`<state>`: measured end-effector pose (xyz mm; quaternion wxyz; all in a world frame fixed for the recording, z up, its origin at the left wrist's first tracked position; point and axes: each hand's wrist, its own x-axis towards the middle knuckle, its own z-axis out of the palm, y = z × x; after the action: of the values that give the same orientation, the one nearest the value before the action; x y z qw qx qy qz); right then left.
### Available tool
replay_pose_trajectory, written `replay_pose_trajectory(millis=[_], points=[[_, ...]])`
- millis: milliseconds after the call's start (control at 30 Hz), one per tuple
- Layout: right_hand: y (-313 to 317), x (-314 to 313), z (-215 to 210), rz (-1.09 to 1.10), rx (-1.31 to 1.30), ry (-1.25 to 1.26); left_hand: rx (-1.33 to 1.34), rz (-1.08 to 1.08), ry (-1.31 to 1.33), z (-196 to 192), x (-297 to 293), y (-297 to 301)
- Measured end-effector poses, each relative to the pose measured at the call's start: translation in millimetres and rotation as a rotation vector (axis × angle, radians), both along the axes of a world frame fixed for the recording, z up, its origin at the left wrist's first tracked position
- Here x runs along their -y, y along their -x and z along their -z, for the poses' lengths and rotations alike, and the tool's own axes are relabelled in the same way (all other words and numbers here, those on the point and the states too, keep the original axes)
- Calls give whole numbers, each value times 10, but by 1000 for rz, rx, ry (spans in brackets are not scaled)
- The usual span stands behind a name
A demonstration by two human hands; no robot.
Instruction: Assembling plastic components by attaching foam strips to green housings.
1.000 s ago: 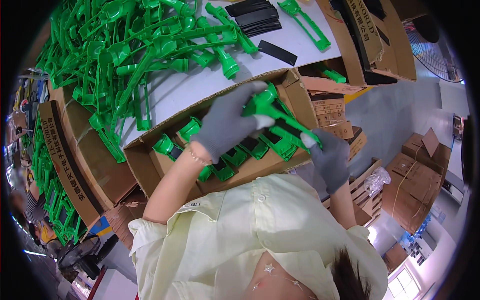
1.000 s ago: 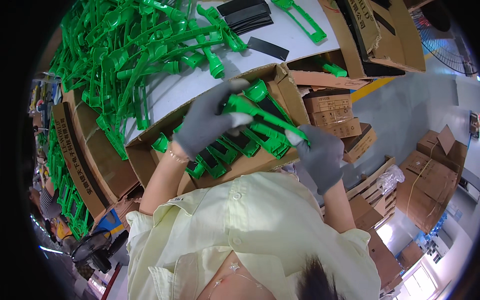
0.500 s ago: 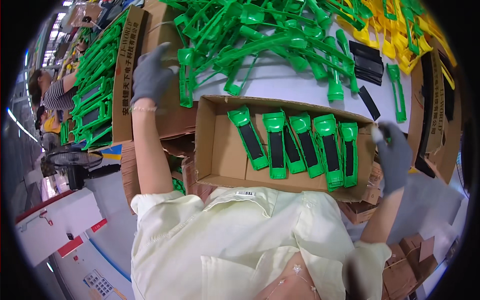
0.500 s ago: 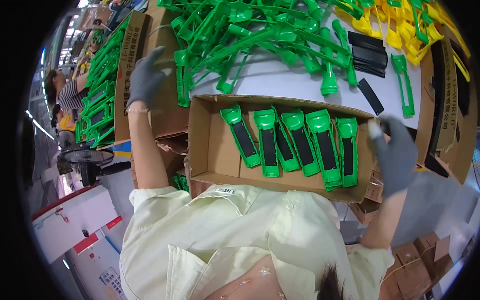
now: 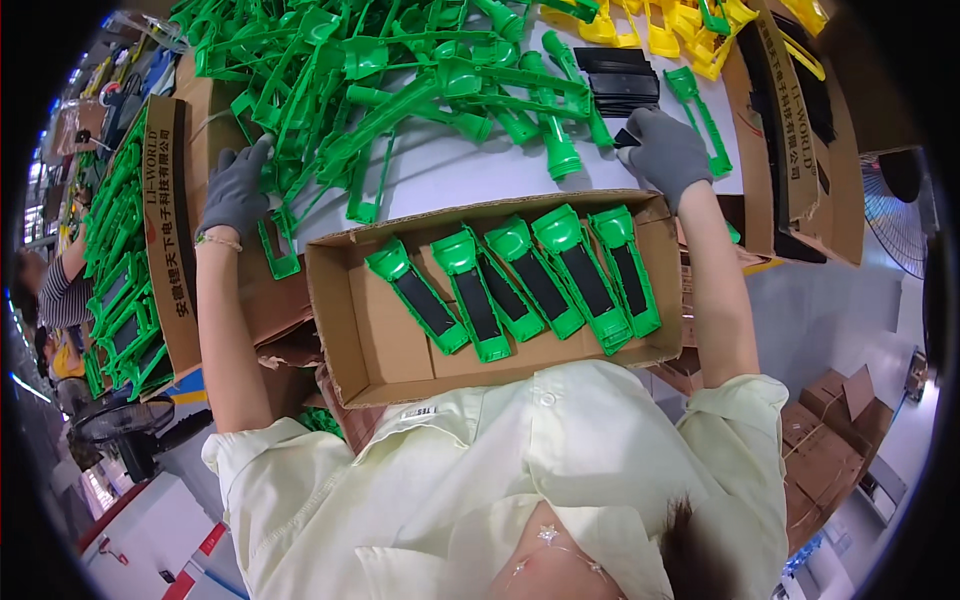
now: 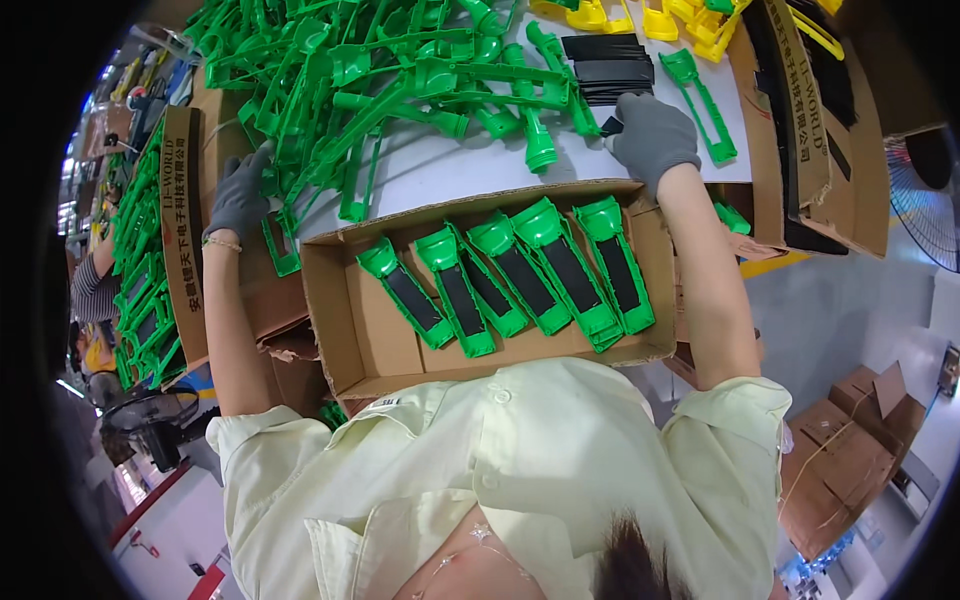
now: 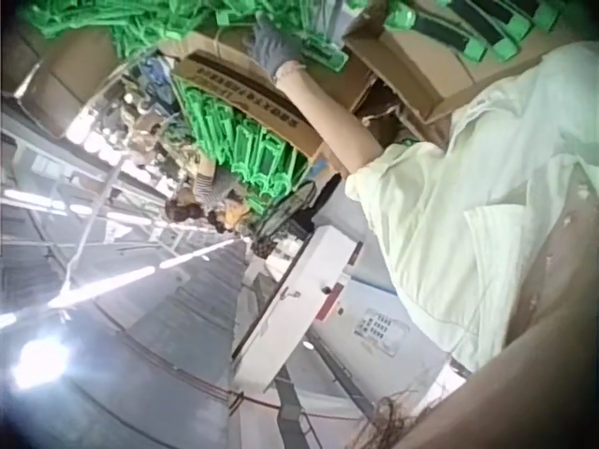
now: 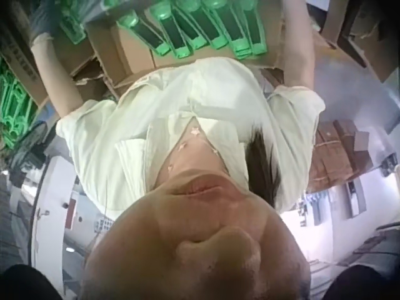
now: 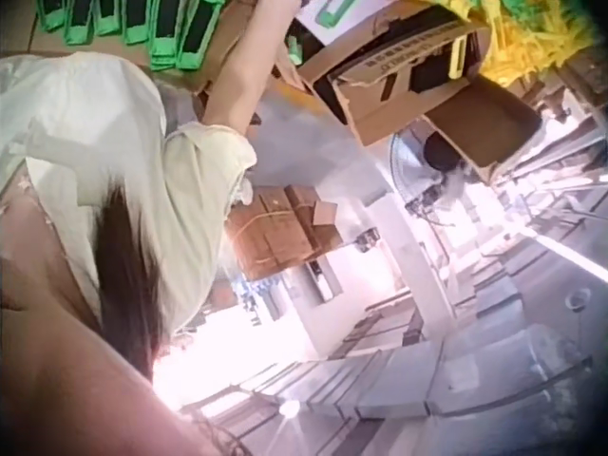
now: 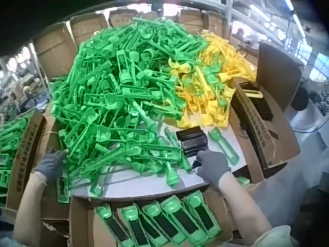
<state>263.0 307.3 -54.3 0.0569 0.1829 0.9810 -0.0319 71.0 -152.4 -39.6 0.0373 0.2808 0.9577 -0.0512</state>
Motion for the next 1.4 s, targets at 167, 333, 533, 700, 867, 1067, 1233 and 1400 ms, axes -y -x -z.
replay_pose_trajectory(millis=[167, 333, 533, 700, 867, 1067, 1233, 1400], points=[[-30, -97, 48, -39, -47, 247, 73, 68, -84, 65, 179, 129], [-165, -214, 99, -48, -178, 274, 5, -79, -73, -1, -97, -45], [-362, -112, -259, 108, -279, 321, -59, 9, 50, -85, 32, -305], [-485, -8, -258, 93, -350, 389, -213, 205, 163, 47, 121, -360], [-595, -111, -227, 30, -566, 253, -69, 99, -2, -371, 187, -475], [-882, 80, -487, 338, -644, 686, 235, -311, -544, -1089, 31, -1008], [-956, 876, -682, 297, -577, 1153, 597, -327, -1358, -645, -380, -1449], [-914, 1331, -631, 125, -322, 1428, 1245, -446, -1575, -63, -1047, -1916]])
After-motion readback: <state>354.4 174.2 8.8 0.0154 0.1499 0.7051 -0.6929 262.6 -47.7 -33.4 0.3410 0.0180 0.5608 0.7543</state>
